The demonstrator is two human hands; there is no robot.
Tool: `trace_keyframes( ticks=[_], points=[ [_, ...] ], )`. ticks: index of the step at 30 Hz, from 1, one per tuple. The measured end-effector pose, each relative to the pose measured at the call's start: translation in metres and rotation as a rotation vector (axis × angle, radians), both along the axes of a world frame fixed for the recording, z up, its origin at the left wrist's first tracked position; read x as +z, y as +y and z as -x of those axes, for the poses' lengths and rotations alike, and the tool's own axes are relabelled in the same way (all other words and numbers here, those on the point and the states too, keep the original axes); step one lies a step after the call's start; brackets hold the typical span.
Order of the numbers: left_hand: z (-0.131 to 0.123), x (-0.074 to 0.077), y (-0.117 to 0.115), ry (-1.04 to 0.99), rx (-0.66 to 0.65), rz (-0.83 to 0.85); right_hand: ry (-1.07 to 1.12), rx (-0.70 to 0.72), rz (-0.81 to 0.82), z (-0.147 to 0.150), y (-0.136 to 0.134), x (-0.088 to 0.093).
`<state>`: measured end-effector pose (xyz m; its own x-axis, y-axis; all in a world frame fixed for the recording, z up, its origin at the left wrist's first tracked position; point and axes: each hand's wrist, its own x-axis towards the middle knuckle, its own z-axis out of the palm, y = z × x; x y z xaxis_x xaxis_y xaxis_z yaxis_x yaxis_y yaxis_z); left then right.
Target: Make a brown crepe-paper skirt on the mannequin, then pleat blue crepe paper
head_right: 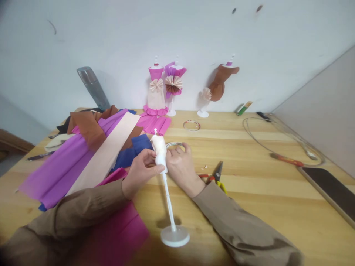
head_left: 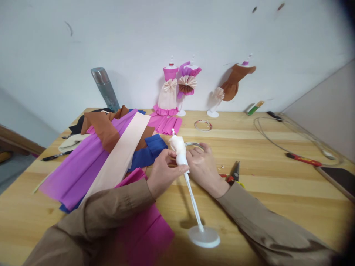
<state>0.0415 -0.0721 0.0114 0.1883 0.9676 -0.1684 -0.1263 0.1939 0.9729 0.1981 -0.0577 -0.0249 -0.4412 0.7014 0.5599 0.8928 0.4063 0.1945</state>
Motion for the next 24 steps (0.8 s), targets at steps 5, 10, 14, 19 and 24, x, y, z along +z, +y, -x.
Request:
trace_keyframes(
  ticks=[5,10,14,19,24],
  points=[
    [-0.001,-0.003,0.003,-0.123,0.050,0.064,0.034,0.012,-0.050,0.000,0.000,0.004],
    [-0.001,-0.006,0.005,-0.348,0.041,0.163,0.079,0.031,-0.095,-0.003,-0.001,0.012],
    [-0.002,-0.005,0.008,-0.394,0.049,0.158,0.120,0.023,-0.097,-0.005,-0.001,0.016],
    [-0.003,-0.004,0.010,-0.431,0.026,0.151,0.165,0.027,-0.076,-0.004,-0.001,0.017],
    [-0.001,-0.005,0.008,-0.391,0.037,0.119,0.216,0.038,-0.047,-0.003,-0.002,0.017]
  ],
)
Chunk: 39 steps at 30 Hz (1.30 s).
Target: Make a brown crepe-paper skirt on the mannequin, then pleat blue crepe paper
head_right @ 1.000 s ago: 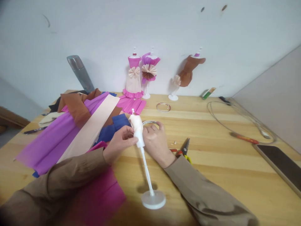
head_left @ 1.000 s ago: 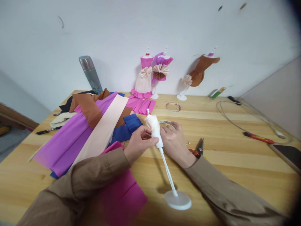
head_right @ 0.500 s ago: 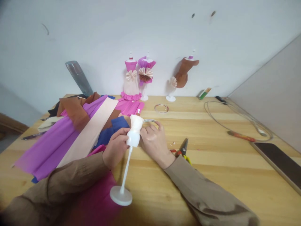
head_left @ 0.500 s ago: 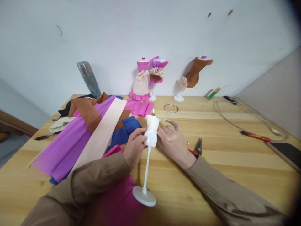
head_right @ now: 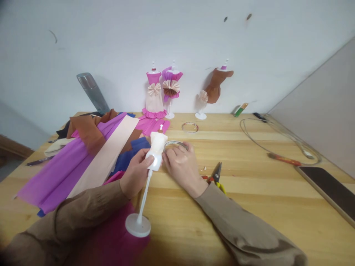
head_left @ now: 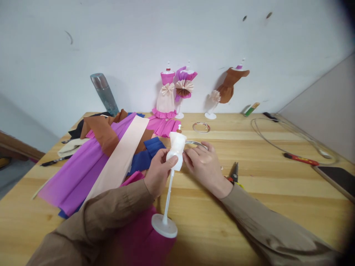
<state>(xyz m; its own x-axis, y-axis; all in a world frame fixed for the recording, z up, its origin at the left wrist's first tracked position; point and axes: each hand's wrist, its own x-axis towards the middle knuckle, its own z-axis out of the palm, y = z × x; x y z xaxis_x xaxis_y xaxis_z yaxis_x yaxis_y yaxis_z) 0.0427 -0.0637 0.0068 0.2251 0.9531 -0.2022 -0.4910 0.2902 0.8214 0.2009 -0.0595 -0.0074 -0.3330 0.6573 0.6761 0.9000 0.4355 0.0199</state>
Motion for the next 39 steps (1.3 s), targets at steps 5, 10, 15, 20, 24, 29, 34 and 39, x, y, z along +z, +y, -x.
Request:
trace_keyframes(
  ticks=[5,10,15,20,24,29,34,39],
  points=[
    [0.004,0.004,0.002,-0.084,-0.065,0.014,0.138,0.035,0.052,-0.003,0.000,0.006],
    [0.005,0.005,0.005,-0.133,-0.049,0.012,0.254,0.078,0.093,-0.008,-0.001,0.024],
    [0.005,0.004,0.004,-0.124,-0.034,0.000,0.307,0.095,0.137,-0.011,-0.008,0.043],
    [0.004,0.004,0.002,-0.135,-0.038,0.007,0.338,0.081,0.141,-0.014,-0.013,0.053],
    [0.004,0.008,0.000,-0.200,-0.072,0.009,0.425,0.087,0.189,-0.016,-0.010,0.054],
    [0.007,0.012,-0.003,-0.325,-0.169,0.076,0.566,0.113,0.339,-0.017,-0.005,0.048],
    [0.011,0.012,-0.004,-0.402,-0.317,0.140,0.627,0.137,0.446,-0.011,-0.005,0.041],
    [0.013,0.010,-0.002,-0.446,-0.407,0.163,0.678,0.149,0.482,0.000,-0.012,0.045]
  ],
)
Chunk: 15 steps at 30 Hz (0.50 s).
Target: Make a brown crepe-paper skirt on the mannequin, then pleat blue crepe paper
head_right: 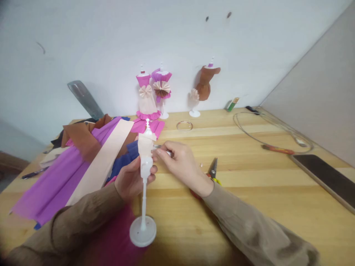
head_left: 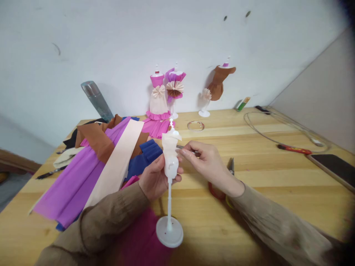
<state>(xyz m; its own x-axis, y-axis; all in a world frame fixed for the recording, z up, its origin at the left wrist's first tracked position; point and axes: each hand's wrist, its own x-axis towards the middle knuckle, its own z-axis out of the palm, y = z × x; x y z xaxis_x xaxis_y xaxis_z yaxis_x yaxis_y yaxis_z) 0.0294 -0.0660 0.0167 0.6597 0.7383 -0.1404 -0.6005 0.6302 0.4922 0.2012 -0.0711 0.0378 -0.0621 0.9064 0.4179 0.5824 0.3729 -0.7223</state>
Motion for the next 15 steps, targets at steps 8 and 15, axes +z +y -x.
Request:
trace_keyframes(
  ticks=[8,15],
  points=[
    [0.000,0.002,-0.003,0.025,0.049,-0.034,0.015,-0.029,0.053,0.012,-0.005,-0.001],
    [0.005,0.002,-0.002,0.063,-0.042,-0.027,0.041,-0.040,0.159,0.020,-0.002,-0.005]
  ],
)
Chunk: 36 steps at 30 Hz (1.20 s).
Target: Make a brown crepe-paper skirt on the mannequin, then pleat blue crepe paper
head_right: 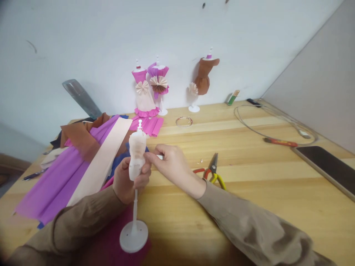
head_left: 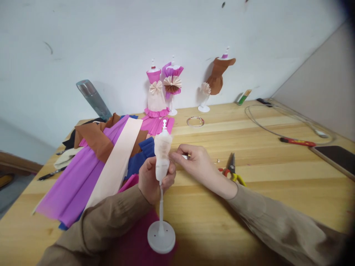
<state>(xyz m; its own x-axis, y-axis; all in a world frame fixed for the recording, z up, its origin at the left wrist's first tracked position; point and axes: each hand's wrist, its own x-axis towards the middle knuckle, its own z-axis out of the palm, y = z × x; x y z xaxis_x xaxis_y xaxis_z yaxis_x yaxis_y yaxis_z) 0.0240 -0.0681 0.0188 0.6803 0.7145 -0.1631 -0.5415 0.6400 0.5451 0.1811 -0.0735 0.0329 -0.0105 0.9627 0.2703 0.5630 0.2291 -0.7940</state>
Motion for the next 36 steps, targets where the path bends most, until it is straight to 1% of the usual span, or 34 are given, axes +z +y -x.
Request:
trace_keyframes(
  ticks=[4,7,10,13,16,19,22,26,30,36],
  points=[
    [0.001,0.002,0.000,-0.036,-0.109,0.010,0.042,0.011,0.040,0.004,-0.001,-0.004],
    [0.001,0.003,0.000,-0.042,-0.124,0.005,0.081,0.026,0.080,0.006,-0.002,-0.008],
    [0.000,0.000,0.001,-0.041,-0.095,0.012,0.227,0.063,0.146,0.007,-0.001,-0.013],
    [0.001,-0.003,0.002,-0.038,-0.075,0.001,0.383,0.156,0.217,0.009,0.002,-0.018],
    [0.002,-0.005,0.004,-0.036,-0.100,-0.024,0.445,0.285,0.282,0.010,0.005,-0.019],
    [0.003,-0.004,0.006,-0.045,-0.106,-0.027,0.503,0.397,0.334,0.007,0.007,-0.017],
    [0.003,-0.004,0.006,-0.073,-0.119,-0.024,0.539,0.494,0.375,0.001,0.008,-0.016],
    [0.003,-0.005,0.005,-0.110,-0.142,-0.022,0.551,0.583,0.405,-0.008,0.013,-0.019],
    [0.002,-0.007,0.005,-0.129,-0.140,-0.029,0.551,0.621,0.389,-0.010,0.016,-0.024],
    [0.001,-0.005,0.004,-0.109,-0.148,-0.060,0.550,0.653,0.372,-0.013,0.016,-0.024]
  ],
)
